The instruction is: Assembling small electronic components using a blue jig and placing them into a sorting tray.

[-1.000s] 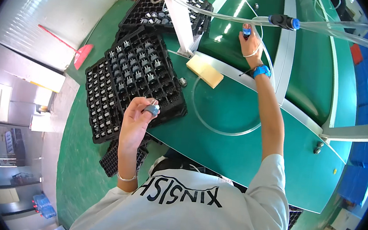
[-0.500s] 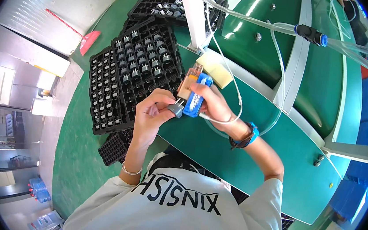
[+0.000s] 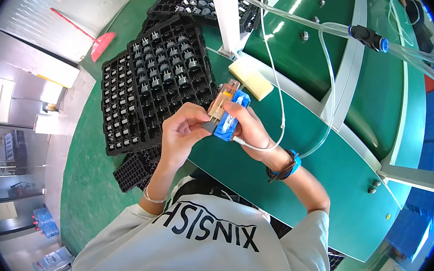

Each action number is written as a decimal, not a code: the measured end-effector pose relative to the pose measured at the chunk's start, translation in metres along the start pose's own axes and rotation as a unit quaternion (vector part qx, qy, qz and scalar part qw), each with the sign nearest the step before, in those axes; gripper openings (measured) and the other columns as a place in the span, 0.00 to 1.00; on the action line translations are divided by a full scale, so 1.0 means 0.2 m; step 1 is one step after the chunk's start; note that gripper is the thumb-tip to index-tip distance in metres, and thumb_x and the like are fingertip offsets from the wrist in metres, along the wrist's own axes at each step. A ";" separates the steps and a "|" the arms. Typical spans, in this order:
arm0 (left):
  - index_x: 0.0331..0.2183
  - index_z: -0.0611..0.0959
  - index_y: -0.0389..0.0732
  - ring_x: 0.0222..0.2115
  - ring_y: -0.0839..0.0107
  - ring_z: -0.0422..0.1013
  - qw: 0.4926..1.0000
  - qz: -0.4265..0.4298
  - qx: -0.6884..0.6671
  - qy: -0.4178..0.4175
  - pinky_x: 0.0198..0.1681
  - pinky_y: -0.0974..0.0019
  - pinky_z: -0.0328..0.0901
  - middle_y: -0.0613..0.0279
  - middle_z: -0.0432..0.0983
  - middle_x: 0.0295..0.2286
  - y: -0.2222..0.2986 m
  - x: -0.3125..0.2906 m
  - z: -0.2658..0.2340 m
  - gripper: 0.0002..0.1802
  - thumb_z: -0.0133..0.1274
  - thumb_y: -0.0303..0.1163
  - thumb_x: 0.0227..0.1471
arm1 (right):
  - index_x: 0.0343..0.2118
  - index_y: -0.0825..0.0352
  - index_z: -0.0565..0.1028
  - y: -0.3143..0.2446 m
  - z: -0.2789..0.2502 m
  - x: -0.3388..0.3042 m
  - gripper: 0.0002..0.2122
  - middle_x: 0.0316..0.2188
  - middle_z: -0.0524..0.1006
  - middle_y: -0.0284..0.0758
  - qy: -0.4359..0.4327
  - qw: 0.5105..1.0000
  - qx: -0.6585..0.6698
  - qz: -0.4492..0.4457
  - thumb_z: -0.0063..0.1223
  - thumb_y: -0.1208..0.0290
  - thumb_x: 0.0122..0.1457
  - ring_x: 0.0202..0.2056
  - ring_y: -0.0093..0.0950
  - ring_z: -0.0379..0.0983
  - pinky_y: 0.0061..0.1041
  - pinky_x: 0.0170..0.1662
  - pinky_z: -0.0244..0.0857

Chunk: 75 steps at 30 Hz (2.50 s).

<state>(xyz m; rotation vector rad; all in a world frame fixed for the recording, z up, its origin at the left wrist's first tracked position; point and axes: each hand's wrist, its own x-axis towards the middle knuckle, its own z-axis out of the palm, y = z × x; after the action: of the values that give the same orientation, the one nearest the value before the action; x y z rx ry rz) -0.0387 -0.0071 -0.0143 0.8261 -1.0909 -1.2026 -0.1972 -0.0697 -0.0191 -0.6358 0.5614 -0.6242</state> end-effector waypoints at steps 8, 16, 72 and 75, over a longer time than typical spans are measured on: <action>0.36 0.75 0.35 0.34 0.73 0.69 0.969 0.078 0.224 0.072 0.38 0.72 0.66 0.62 0.69 0.34 0.03 0.05 0.00 0.19 0.58 0.16 0.37 | 0.45 0.69 0.64 -0.05 -0.06 0.05 0.21 0.38 0.71 0.34 0.047 0.984 -0.074 -0.154 0.48 0.59 0.54 0.38 0.24 0.70 0.22 0.42 0.64; 0.32 0.77 0.41 0.33 0.61 0.67 0.740 0.098 0.662 0.057 0.38 0.63 0.63 0.60 0.70 0.31 0.02 0.32 -0.36 0.10 0.55 0.26 0.42 | 0.39 0.74 0.67 -0.17 -0.41 0.23 0.15 0.28 0.72 0.39 0.185 0.745 -0.562 -0.309 0.51 0.72 0.50 0.30 0.28 0.71 0.24 0.36 0.63; 0.39 0.72 0.40 0.33 0.74 0.68 0.846 -0.365 -0.305 -0.243 0.38 0.75 0.65 0.58 0.72 0.34 -0.51 -0.03 0.03 0.15 0.55 0.30 0.48 | 0.43 0.66 0.65 -0.14 -0.32 0.29 0.23 0.30 0.73 0.47 0.239 0.658 -0.588 -0.405 0.58 0.64 0.46 0.30 0.49 0.70 0.38 0.32 0.65; 0.39 0.72 0.40 0.32 0.73 0.68 0.850 -0.362 -0.298 -0.240 0.37 0.76 0.64 0.56 0.72 0.34 -0.52 -0.03 0.03 0.16 0.56 0.32 0.47 | 0.39 0.66 0.67 -0.16 -0.39 0.36 0.17 0.30 0.74 0.46 0.269 0.663 -0.586 -0.381 0.56 0.66 0.48 0.31 0.47 0.71 0.33 0.33 0.66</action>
<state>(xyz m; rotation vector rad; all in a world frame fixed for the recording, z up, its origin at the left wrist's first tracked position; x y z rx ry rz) -0.0766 -0.0218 -0.1106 0.4403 -0.6934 -2.3394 -0.2109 -0.1679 -0.0697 -2.0296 1.3043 -1.2549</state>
